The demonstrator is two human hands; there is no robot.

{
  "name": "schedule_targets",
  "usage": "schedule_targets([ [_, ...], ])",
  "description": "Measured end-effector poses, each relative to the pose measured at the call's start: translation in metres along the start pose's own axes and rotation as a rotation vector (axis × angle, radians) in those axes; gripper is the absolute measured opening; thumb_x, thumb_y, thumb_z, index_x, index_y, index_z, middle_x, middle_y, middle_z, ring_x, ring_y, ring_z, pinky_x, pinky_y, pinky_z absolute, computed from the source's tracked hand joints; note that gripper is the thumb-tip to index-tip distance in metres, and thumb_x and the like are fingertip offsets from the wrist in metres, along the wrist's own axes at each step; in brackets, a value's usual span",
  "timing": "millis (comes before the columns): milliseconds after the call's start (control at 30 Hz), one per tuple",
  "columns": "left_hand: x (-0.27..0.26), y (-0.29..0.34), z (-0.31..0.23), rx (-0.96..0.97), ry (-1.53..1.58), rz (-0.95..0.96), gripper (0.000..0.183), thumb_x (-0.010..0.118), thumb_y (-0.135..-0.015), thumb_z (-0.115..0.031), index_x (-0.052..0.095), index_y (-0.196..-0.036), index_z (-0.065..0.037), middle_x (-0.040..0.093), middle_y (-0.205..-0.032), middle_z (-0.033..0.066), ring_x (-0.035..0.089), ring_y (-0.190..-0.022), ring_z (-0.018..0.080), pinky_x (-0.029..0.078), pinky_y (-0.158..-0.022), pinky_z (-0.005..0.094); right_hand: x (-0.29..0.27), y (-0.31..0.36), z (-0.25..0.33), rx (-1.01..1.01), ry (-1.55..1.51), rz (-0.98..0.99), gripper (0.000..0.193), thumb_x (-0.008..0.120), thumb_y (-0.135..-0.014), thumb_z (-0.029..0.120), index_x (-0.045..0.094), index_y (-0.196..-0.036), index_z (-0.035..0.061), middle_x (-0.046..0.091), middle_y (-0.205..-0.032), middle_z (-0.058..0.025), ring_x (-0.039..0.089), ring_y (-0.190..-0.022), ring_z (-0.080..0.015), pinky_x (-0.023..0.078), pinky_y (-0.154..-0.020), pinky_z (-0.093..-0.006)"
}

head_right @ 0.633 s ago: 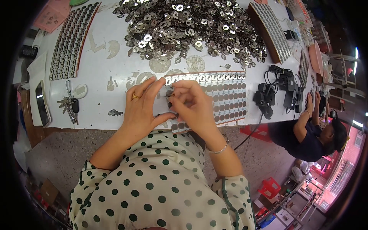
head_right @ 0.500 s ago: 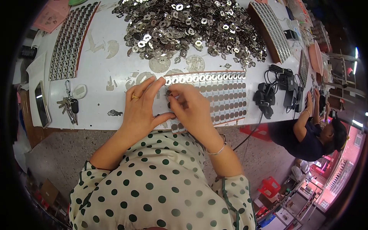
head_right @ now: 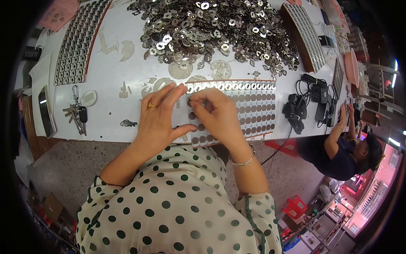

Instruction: The person assembles small metal parts onto a metal strip by hand, attaching rings and keys to the strip.

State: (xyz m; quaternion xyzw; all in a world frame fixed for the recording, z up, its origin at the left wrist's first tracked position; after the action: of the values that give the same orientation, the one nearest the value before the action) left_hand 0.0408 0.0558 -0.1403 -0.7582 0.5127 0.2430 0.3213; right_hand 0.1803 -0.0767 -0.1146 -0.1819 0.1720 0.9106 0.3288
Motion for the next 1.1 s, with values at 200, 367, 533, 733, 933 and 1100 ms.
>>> schedule_targets([
  [200,0.001,0.000,0.001,0.010,0.005,-0.005,0.103,0.091,-0.070,-0.036,0.035,-0.151,-0.007,0.052,-0.150,0.0065,0.046,-0.142,0.0289,0.029,-0.112,0.0495,0.004,0.002,0.003,-0.088,0.086,-0.006,0.014,0.074,-0.088,-0.002,0.072,-0.101,0.0037,0.067,-0.084,-0.0001,0.055,-0.066,-0.0031,0.043,-0.058,-0.0209],
  [367,0.000,-0.001,-0.001,0.023,0.014,-0.028,0.102,0.089,-0.072,-0.031,0.033,-0.155,-0.007,0.058,-0.141,0.0107,0.048,-0.138,0.0299,0.031,-0.112,0.0475,0.006,0.004,0.003,-0.131,0.192,-0.107,0.018,0.078,-0.085,0.004,0.070,-0.100,0.0064,0.060,-0.088,-0.0061,0.057,-0.063,-0.0159,0.047,-0.055,-0.0299],
  [533,0.000,-0.001,-0.001,0.042,0.009,-0.038,0.100,0.089,-0.073,-0.029,0.034,-0.153,-0.007,0.058,-0.142,0.0109,0.048,-0.139,0.0308,0.031,-0.111,0.0478,0.006,0.007,0.003,-0.131,0.198,-0.092,0.018,0.078,-0.085,0.005,0.068,-0.099,0.0052,0.057,-0.090,-0.0080,0.060,-0.067,-0.0204,0.049,-0.058,-0.0321],
  [733,0.001,0.000,0.000,0.064,-0.005,-0.048,0.094,0.088,-0.074,-0.029,0.037,-0.150,-0.006,0.057,-0.143,0.0110,0.048,-0.140,0.0320,0.031,-0.111,0.0486,0.005,0.007,0.010,-0.167,0.322,-0.042,0.013,0.075,-0.087,0.004,0.067,-0.098,0.0046,0.059,-0.093,-0.0097,0.064,-0.071,-0.0251,0.051,-0.060,-0.0340],
  [933,0.000,-0.003,-0.004,0.071,-0.153,0.057,0.063,0.082,-0.080,-0.040,0.061,-0.132,-0.011,0.055,-0.148,0.0066,0.043,-0.144,0.0298,0.029,-0.113,0.0496,-0.017,-0.036,0.007,-0.385,0.349,-0.176,0.019,0.074,-0.087,0.003,0.067,-0.104,0.0054,0.064,-0.092,-0.0109,0.064,-0.075,-0.0291,0.054,-0.065,-0.0376],
  [1100,0.003,-0.004,-0.008,0.069,-0.207,0.046,0.049,0.078,-0.084,-0.042,0.068,-0.121,-0.012,0.055,-0.148,0.0069,0.042,-0.144,0.0288,0.028,-0.115,0.0518,-0.010,-0.065,0.000,-0.713,0.681,-0.286,0.029,0.073,-0.081,0.000,0.070,-0.109,0.0040,0.070,-0.103,-0.0119,0.063,-0.090,-0.0298,0.055,-0.076,-0.0376],
])
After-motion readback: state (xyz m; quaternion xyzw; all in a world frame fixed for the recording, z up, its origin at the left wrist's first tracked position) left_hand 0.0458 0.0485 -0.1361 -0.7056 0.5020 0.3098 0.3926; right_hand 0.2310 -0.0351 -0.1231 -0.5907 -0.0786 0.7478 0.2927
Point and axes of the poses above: each hand's wrist, its own y-axis away from the middle knuckle, its own x-axis out of the palm, z = x × y, the point moved 1 cm from there along -y, towards the middle knuckle
